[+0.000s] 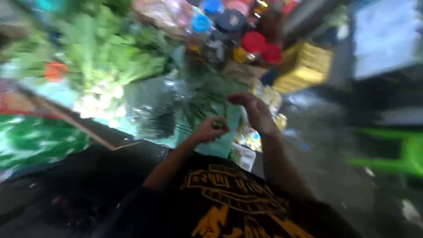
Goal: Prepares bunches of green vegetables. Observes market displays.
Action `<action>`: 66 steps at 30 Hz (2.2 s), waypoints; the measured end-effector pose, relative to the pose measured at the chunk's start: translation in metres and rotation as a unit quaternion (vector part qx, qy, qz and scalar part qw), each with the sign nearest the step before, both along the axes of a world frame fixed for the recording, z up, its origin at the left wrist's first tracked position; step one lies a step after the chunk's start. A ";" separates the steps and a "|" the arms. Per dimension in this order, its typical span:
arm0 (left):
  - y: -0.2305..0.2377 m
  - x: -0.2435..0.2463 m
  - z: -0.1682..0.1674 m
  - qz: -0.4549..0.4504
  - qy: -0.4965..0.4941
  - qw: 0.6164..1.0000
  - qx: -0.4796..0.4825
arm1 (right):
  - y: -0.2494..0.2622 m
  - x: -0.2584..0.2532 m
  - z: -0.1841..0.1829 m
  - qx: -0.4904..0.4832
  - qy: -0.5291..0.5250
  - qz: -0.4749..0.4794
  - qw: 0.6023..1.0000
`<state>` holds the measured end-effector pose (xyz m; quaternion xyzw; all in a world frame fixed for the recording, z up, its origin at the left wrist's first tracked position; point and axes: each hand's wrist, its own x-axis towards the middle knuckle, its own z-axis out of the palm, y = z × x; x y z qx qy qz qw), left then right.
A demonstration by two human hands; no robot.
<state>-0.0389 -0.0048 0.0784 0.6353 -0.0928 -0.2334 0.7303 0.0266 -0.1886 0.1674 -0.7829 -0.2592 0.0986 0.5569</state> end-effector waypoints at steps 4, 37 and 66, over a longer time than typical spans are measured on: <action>-0.004 0.006 -0.005 0.058 -0.087 0.994 0.032 | 0.008 0.008 0.020 0.047 -0.056 0.010 0.997; 0.053 -0.041 -0.038 -0.045 0.096 0.976 0.192 | 0.029 -0.049 -0.097 -0.216 0.064 -0.026 0.974; 0.046 -0.001 -0.048 0.001 0.088 0.981 0.170 | -0.014 -0.027 -0.064 0.249 0.238 -0.076 0.936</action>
